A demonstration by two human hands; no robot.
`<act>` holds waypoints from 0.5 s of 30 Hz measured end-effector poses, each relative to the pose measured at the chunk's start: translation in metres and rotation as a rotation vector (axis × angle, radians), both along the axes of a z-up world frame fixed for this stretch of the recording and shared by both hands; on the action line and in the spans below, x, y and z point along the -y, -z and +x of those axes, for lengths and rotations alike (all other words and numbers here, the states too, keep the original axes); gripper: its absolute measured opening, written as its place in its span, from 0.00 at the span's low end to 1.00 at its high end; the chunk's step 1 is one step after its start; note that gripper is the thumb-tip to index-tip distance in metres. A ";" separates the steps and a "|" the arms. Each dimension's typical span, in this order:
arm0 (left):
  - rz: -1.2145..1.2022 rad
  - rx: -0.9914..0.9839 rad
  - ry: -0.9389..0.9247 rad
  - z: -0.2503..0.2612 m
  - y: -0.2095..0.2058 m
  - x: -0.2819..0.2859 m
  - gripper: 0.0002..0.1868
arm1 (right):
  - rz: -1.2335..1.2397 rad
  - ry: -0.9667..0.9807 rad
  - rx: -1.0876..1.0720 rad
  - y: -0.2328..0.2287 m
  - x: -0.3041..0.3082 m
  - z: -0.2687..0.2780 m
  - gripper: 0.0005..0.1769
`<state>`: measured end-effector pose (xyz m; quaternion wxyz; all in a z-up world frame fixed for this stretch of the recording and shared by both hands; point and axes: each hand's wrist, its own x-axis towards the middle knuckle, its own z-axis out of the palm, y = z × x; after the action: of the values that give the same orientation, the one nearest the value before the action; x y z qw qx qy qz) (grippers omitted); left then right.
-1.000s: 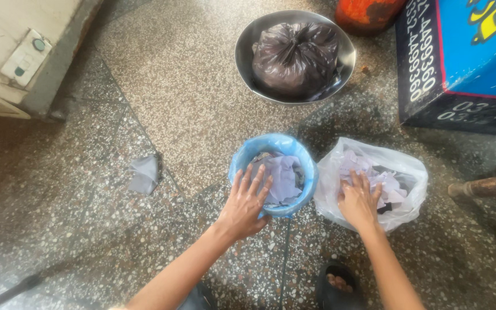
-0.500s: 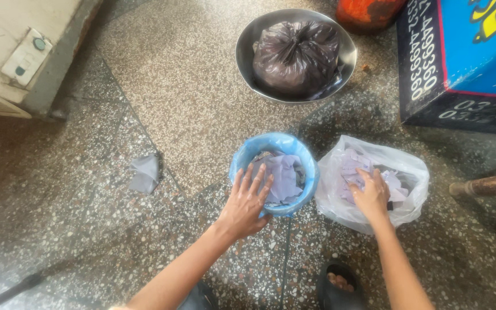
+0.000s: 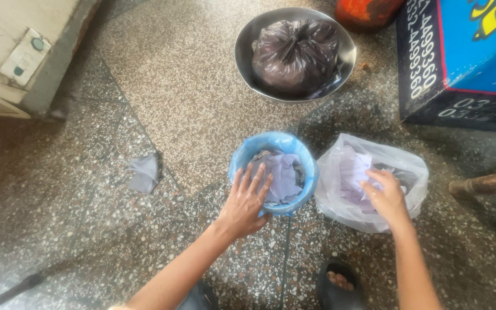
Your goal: The person sits on the floor and transfers paper scraps from a white plastic bag into a blue bucket. They handle the items by hand, picking up small handfuls of paper and placing them into the bucket repeatedly.
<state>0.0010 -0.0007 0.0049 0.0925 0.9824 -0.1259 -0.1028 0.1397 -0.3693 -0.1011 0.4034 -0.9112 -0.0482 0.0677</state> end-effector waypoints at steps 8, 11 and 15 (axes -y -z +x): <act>-0.001 0.009 0.003 -0.001 0.002 -0.001 0.51 | -0.279 -0.027 0.162 -0.098 0.004 -0.016 0.25; 0.007 0.015 0.003 -0.001 0.004 -0.001 0.52 | -0.298 -0.068 0.271 -0.129 -0.009 -0.023 0.26; -0.005 0.029 -0.009 -0.001 0.002 0.000 0.55 | -0.283 -0.121 0.349 -0.156 -0.051 -0.036 0.30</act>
<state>-0.0001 -0.0006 0.0030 0.0938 0.9840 -0.1230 -0.0880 0.1032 -0.3184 0.0549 0.2524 -0.9521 -0.1619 -0.0605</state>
